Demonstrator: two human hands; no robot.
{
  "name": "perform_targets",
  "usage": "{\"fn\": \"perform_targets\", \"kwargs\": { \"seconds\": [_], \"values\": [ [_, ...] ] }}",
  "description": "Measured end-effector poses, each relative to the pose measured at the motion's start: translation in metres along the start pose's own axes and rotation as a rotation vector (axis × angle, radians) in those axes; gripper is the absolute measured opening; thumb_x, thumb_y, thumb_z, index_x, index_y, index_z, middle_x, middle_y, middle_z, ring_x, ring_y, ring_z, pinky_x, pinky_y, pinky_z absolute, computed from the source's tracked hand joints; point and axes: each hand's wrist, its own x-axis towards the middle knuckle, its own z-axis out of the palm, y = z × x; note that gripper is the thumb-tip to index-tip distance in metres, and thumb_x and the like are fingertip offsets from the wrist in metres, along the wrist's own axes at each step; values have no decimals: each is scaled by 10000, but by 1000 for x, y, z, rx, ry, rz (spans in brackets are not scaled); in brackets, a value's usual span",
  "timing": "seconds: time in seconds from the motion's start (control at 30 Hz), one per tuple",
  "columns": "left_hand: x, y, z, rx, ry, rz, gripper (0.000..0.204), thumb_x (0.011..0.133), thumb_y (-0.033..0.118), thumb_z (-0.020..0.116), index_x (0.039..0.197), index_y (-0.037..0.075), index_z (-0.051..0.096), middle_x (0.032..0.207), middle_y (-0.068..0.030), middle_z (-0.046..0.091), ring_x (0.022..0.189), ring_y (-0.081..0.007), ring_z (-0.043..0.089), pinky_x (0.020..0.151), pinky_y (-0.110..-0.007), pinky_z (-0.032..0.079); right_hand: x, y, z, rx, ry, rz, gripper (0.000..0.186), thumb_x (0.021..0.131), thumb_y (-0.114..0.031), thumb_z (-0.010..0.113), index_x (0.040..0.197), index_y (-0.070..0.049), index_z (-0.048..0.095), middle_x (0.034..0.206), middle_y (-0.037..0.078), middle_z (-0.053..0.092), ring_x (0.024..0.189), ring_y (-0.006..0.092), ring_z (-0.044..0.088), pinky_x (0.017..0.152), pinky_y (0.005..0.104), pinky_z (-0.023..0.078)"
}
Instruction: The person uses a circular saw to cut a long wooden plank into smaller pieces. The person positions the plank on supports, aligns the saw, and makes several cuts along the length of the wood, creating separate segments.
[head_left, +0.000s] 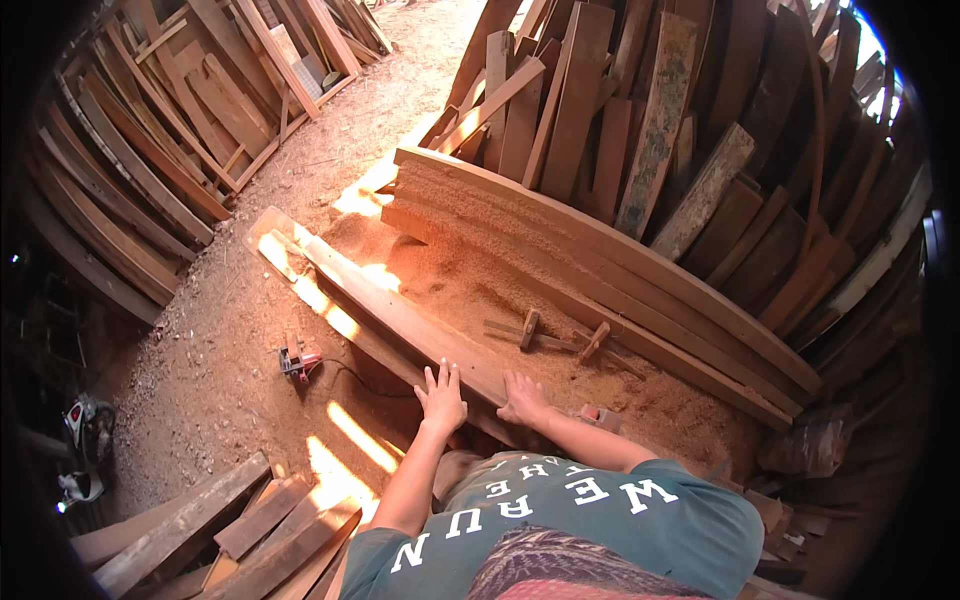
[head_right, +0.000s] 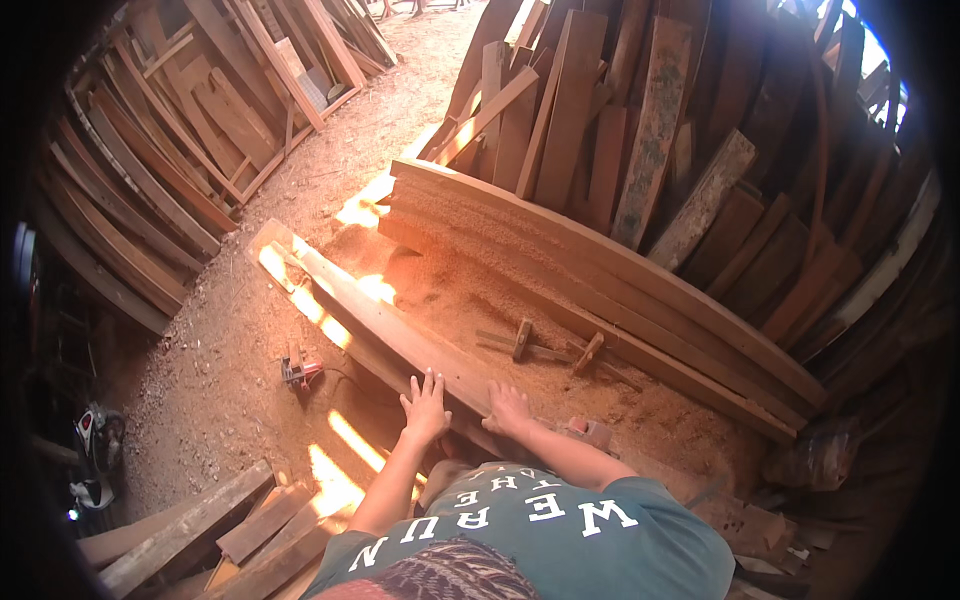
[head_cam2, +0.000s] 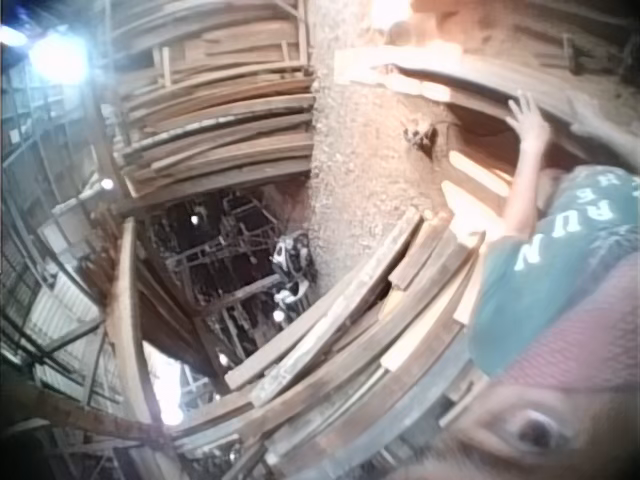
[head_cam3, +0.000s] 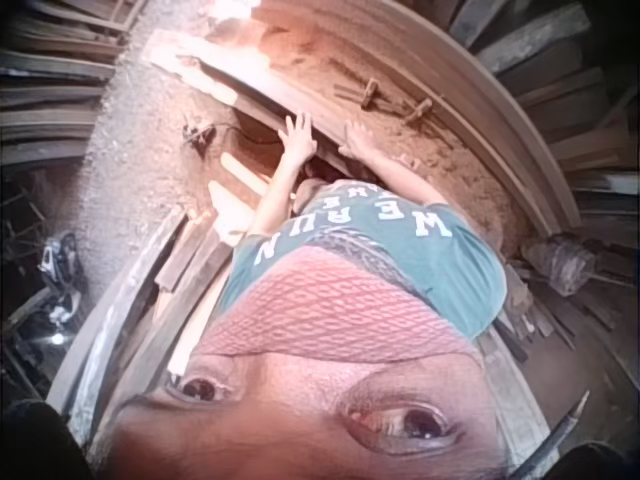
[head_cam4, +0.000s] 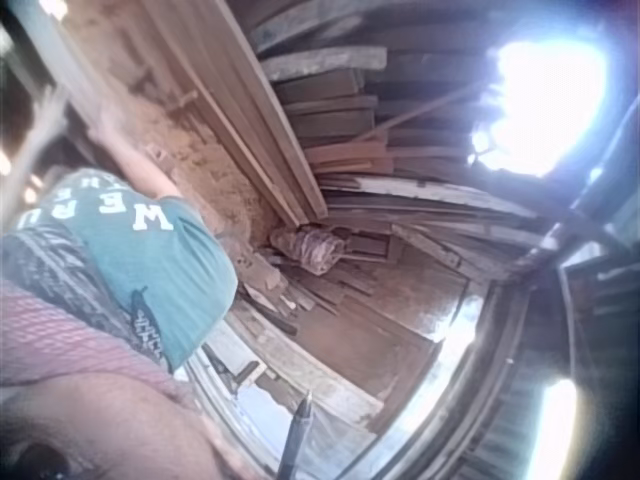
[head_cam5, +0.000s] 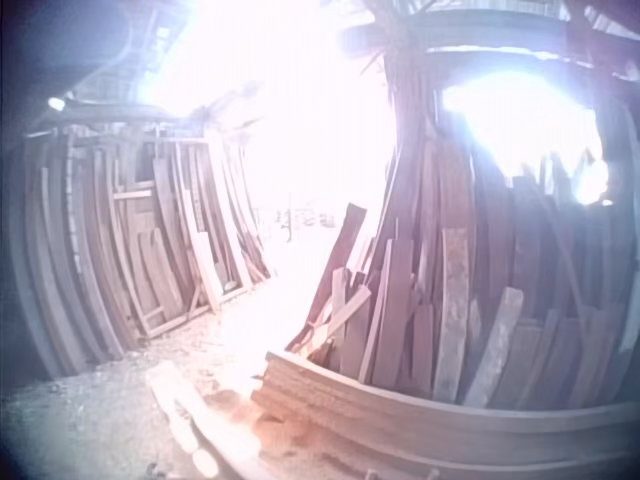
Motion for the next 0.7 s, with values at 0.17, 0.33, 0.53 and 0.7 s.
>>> {"fn": "perform_targets", "kwargs": {
  "seconds": [0.17, 0.33, 0.53, 0.7],
  "values": [
    [-1, -6, -13, 5, -6, -1, 1008, 893, 246, 794, 1717, 172, 218, 1813, -82, 78, 1633, -463, 132, 1236, -754, 227, 9, -4, 7, -12, 49, -23, 869, 745, -364, 847, 1449, -37, 457, 1377, 212, 584, 1309, 412, 563, 1068, 596, 466],
    [-4, -9, -9, -51, -35, 4, 1004, 902, 241, 781, 1719, 166, 201, 1817, -79, 50, 1550, -467, 343, 1198, -702, 343, 12, -3, 11, -23, 5, 4, 836, 741, -358, 849, 1413, -32, 474, 1363, 221, 586, 1304, 419, 562, 1058, 588, 476],
    [-1, -14, -7, -131, -66, 6, 1050, 874, 234, 790, 1723, 159, 175, 1816, -100, 17, 1303, -443, 628, 1071, -582, 523, 11, 0, 15, -4, 24, -15, 823, 737, -356, 840, 1392, -12, 482, 1357, 238, 579, 1293, 438, 558, 1066, 569, 486],
    [2, -13, -4, -122, -64, 15, 1056, 874, 240, 788, 1725, 158, 168, 1816, -106, 20, 1282, -443, 644, 1039, -576, 542, 13, 8, 22, 36, 64, -60, 812, 723, -343, 828, 1370, 7, 484, 1341, 251, 581, 1279, 451, 558, 1071, 555, 489]
  ]
}}
